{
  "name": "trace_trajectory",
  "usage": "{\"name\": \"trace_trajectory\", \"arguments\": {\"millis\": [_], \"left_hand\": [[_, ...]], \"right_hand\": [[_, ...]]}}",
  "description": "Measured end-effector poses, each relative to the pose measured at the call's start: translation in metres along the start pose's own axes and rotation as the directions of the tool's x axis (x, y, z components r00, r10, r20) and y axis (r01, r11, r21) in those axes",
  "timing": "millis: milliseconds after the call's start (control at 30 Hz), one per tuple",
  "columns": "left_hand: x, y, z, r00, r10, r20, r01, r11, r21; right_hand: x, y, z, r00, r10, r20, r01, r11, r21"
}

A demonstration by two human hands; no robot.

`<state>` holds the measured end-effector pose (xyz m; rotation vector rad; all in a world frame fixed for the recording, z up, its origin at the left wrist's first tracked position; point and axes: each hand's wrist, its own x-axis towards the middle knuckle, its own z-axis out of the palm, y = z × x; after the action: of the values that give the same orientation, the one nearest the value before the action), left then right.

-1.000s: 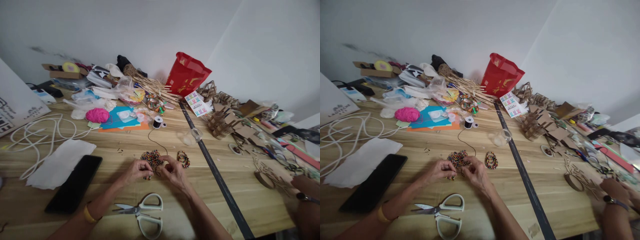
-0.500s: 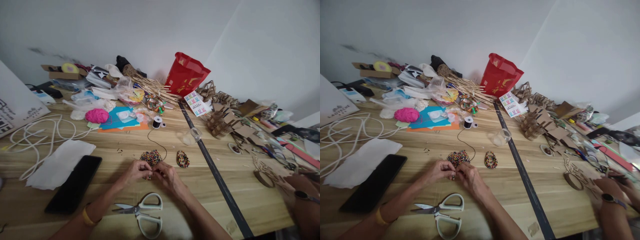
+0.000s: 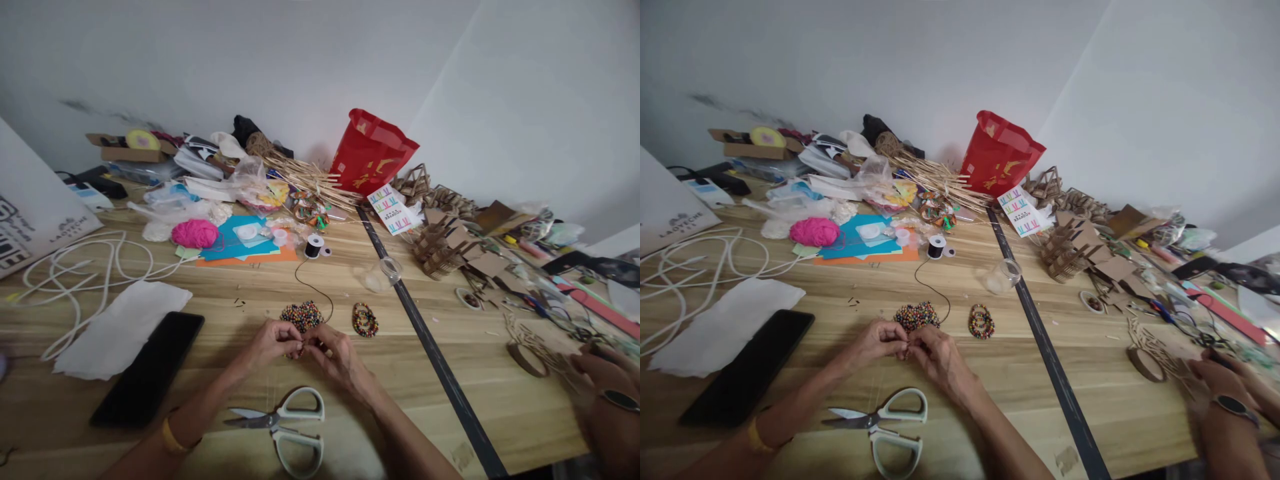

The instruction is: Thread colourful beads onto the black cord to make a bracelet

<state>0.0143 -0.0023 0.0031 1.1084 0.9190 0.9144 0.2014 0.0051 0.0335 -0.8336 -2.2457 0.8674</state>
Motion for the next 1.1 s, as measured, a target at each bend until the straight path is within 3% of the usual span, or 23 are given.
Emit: {"name": "trace_trajectory", "arguments": {"millis": [200,500,667,833,1100], "left_hand": [[-0.001,0.000,0.002,1.000,0.010,-0.004,-0.009,1.000,0.024],[-0.002,0.009,-0.006,0.992,-0.007,0.126,-0.003,0.997,0.080],[-0.002,0.006,-0.006,0.995,0.005,0.101,-0.017,0.992,0.127],[0.000,0.003,-0.006,0.994,0.106,0.016,-0.107,0.985,0.134],[-0.003,0.008,0.001,0.989,0.005,0.149,-0.009,1.000,0.028]], "right_hand": [[0.002,-0.002,-0.002,1.000,0.005,0.023,-0.005,1.000,0.017],[0.001,0.007,-0.001,0.984,0.180,-0.009,-0.177,0.975,0.134],[0.003,0.007,-0.001,0.983,0.185,-0.017,-0.180,0.969,0.169],[0.003,0.005,0.000,0.979,0.203,0.009,-0.200,0.956,0.214],[0.001,0.004,-0.001,0.986,0.165,0.021,-0.166,0.970,0.179]]}}
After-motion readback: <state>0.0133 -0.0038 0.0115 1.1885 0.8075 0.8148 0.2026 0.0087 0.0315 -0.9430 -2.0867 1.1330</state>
